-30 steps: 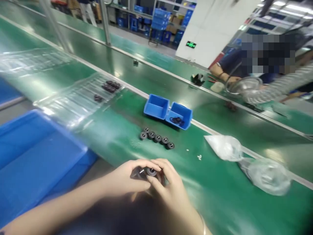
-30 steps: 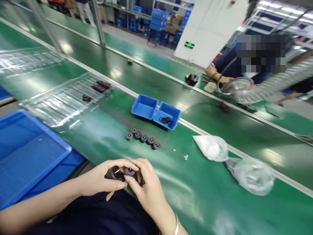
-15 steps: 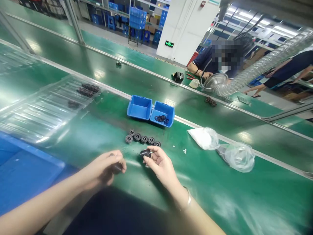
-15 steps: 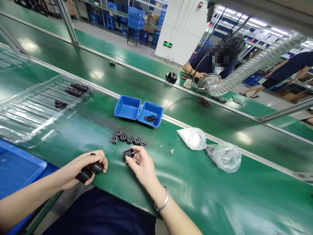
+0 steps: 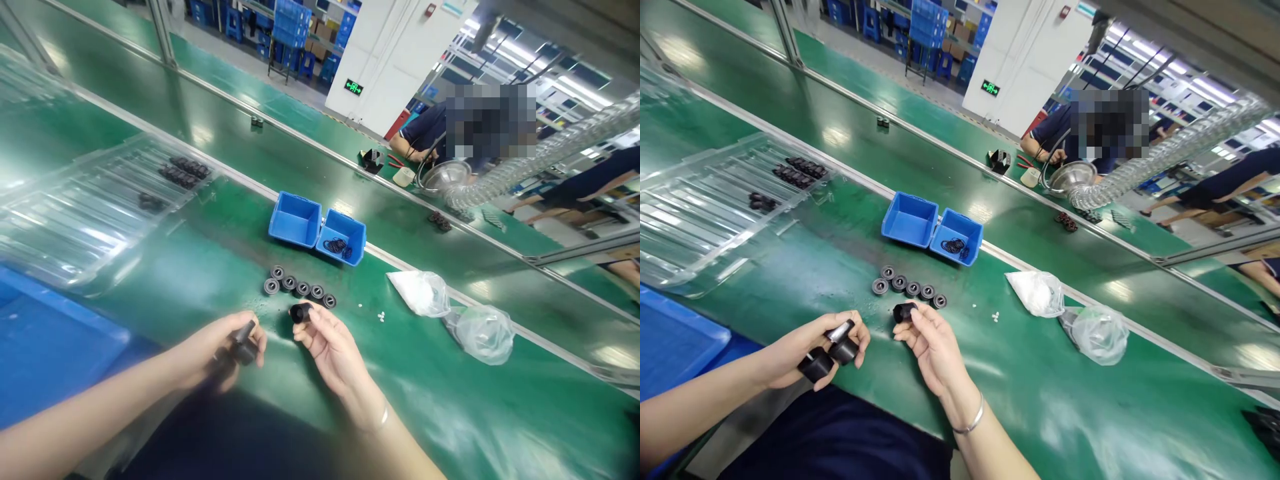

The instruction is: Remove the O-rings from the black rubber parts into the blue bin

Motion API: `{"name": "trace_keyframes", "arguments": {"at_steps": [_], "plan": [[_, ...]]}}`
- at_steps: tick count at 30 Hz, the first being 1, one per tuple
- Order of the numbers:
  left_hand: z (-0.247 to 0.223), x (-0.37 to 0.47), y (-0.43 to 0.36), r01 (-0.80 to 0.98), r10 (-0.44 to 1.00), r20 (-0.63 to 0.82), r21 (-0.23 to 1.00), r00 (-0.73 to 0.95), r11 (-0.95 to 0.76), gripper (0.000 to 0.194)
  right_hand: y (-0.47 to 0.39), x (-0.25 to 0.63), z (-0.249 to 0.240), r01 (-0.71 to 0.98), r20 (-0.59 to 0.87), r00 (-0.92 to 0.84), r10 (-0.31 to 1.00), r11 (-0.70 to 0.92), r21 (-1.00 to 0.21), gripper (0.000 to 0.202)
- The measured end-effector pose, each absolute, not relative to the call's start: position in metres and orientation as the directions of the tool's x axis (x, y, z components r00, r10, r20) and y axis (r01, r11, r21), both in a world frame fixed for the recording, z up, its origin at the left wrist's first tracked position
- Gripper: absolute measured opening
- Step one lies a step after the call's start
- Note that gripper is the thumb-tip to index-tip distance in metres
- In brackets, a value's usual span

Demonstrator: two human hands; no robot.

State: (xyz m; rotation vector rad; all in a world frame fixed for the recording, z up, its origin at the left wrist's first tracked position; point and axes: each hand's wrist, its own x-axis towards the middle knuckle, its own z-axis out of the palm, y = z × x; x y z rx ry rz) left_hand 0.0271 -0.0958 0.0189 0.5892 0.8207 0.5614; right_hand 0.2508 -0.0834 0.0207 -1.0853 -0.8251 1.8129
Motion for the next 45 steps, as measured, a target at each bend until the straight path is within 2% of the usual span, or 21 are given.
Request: {"name": "trace_keyframes", "arguments": {"at_steps": [1, 3, 5, 7, 9, 13, 19, 22, 24, 26, 28, 30, 33, 37, 42, 45], "plan": [[0.018, 0.027, -0.096, -0.229, 0.663, -0.494, 0.677, 0.562, 0.699, 0.046, -0.083, 0.250, 0.019, -0.244, -0.296, -0.241, 0.924, -0.353, -0.903, 0.032], [0.016, 0.027, -0.097, -0.236, 0.673, -0.473, 0.690, 0.569, 0.684, 0.045, -0.081, 0.248, 0.015, 0.021, -0.101, -0.198, 0.975, -0.099, -0.995, 0.031], [0.015, 0.027, -0.097, -0.244, 0.691, -0.451, 0.709, 0.566, 0.662, 0.043, -0.078, 0.246, 0.009, 0.317, 0.124, -0.243, 0.962, 0.200, -0.927, 0.029], [0.014, 0.027, -0.098, -0.251, 0.706, -0.435, 0.723, 0.559, 0.644, 0.041, -0.075, 0.244, 0.004, 0.496, 0.238, -0.341, 0.910, 0.389, -0.776, 0.030], [0.015, 0.027, -0.099, -0.260, 0.718, -0.421, 0.732, 0.554, 0.630, 0.039, -0.071, 0.240, 0.000, 0.569, 0.255, -0.402, 0.879, 0.459, -0.682, 0.032], [0.017, 0.026, -0.100, -0.258, 0.711, -0.412, 0.732, 0.570, 0.630, 0.040, -0.065, 0.233, -0.006, 0.623, 0.271, -0.416, 0.868, 0.489, -0.611, 0.035], [0.015, 0.025, -0.102, -0.294, 0.719, -0.409, 0.714, 0.562, 0.636, 0.034, -0.068, 0.233, -0.006, 0.584, 0.351, -0.362, 0.864, 0.503, -0.637, 0.036], [0.014, 0.026, -0.105, -0.320, 0.724, -0.392, 0.705, 0.568, 0.633, 0.035, -0.080, 0.234, 0.009, 0.521, 0.388, -0.301, 0.871, 0.491, -0.698, 0.035], [0.015, 0.029, -0.108, -0.328, 0.720, -0.384, 0.699, 0.578, 0.635, 0.036, -0.089, 0.234, 0.023, 0.427, 0.312, -0.331, 0.891, 0.436, -0.792, 0.035], [0.016, 0.032, -0.110, -0.322, 0.712, -0.388, 0.695, 0.586, 0.643, 0.037, -0.096, 0.233, 0.036, 0.340, 0.195, -0.452, 0.870, 0.370, -0.864, 0.040], [0.018, 0.034, -0.112, -0.317, 0.705, -0.406, 0.685, 0.582, 0.656, 0.038, -0.099, 0.232, 0.044, 0.301, 0.124, -0.560, 0.819, 0.341, -0.891, 0.047], [0.019, 0.036, -0.113, -0.315, 0.697, -0.425, 0.672, 0.577, 0.670, 0.040, -0.099, 0.230, 0.045, 0.291, 0.102, -0.593, 0.799, 0.331, -0.898, 0.045], [0.019, 0.036, -0.114, -0.310, 0.688, -0.437, 0.662, 0.580, 0.682, 0.043, -0.098, 0.229, 0.039, 0.253, 0.084, -0.525, 0.847, 0.250, -0.935, 0.039], [0.019, 0.035, -0.116, -0.298, 0.672, -0.441, 0.655, 0.595, 0.694, 0.046, -0.099, 0.228, 0.029, 0.077, -0.031, -0.426, 0.904, 0.002, -0.997, 0.040], [0.020, 0.038, -0.118, -0.291, 0.651, -0.447, 0.638, 0.613, 0.712, 0.042, -0.103, 0.224, 0.021, -0.167, -0.196, -0.516, 0.834, -0.322, -0.932, 0.036], [0.022, 0.039, -0.117, -0.282, 0.650, -0.476, 0.634, 0.593, 0.721, 0.040, -0.100, 0.226, 0.017, -0.172, -0.199, -0.404, 0.893, -0.288, -0.942, 0.033]]}}
